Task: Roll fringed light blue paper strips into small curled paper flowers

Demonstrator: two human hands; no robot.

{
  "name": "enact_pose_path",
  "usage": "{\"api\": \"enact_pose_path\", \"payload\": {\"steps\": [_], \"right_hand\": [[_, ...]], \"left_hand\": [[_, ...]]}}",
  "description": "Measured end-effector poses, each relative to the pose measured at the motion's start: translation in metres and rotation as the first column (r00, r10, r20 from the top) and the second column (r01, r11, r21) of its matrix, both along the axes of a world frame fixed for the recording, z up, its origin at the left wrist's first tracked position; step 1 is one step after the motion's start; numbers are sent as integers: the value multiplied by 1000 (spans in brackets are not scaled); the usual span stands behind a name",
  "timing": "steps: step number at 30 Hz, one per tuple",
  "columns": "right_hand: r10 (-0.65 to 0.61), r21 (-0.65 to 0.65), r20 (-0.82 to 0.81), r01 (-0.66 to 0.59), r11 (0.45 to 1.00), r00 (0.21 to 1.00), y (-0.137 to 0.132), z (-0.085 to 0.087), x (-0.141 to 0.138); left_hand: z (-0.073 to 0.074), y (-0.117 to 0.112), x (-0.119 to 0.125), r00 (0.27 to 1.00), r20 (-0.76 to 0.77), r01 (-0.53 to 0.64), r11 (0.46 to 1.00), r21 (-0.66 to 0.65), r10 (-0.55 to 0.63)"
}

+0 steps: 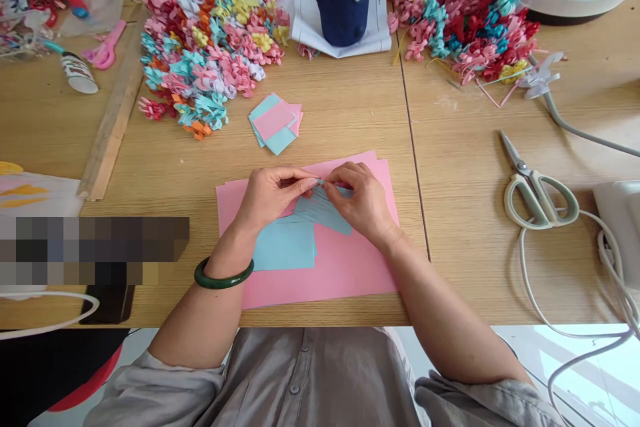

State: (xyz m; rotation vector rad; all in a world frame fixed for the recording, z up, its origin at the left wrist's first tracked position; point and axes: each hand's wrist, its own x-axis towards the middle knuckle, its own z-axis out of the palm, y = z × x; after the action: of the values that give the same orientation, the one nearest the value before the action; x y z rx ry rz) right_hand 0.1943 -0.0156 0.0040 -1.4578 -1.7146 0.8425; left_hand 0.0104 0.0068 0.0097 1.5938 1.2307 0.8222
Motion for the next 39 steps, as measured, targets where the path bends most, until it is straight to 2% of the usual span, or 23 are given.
{"api": "enact_pose_path", "payload": {"steps": [6,11,16,27,31,36,39], "right_hand": [[13,-13,-18,-13,1000,1000,-2,4,-1],[33,2,-22,-33,999,999,-4,7,-2],[48,29,8,-48,998,999,-3,5,-2],[-8,-12,-40,8,1000,999,-1,0,0],[-42,-19,-42,41,999,998,-1,-1,2],[-31,4,-26,31,1000,999,0,-2,4],[-26,22,-19,27,999,999,-1,-2,3]], "left_hand": [[2,-1,4,998,54,-26,1000,-5,26],[0,-3,5,997,25,-70,997,13,69],[-1,-3,6,996,61,-66,997,-32,68],[0,1,2,980,147,-121,986,-111,137],[1,1,2,972,199,-104,988,-111,124],[2,-1,3,993,109,-44,996,-81,52],[2,-2,4,998,15,-66,997,-39,67]]}}
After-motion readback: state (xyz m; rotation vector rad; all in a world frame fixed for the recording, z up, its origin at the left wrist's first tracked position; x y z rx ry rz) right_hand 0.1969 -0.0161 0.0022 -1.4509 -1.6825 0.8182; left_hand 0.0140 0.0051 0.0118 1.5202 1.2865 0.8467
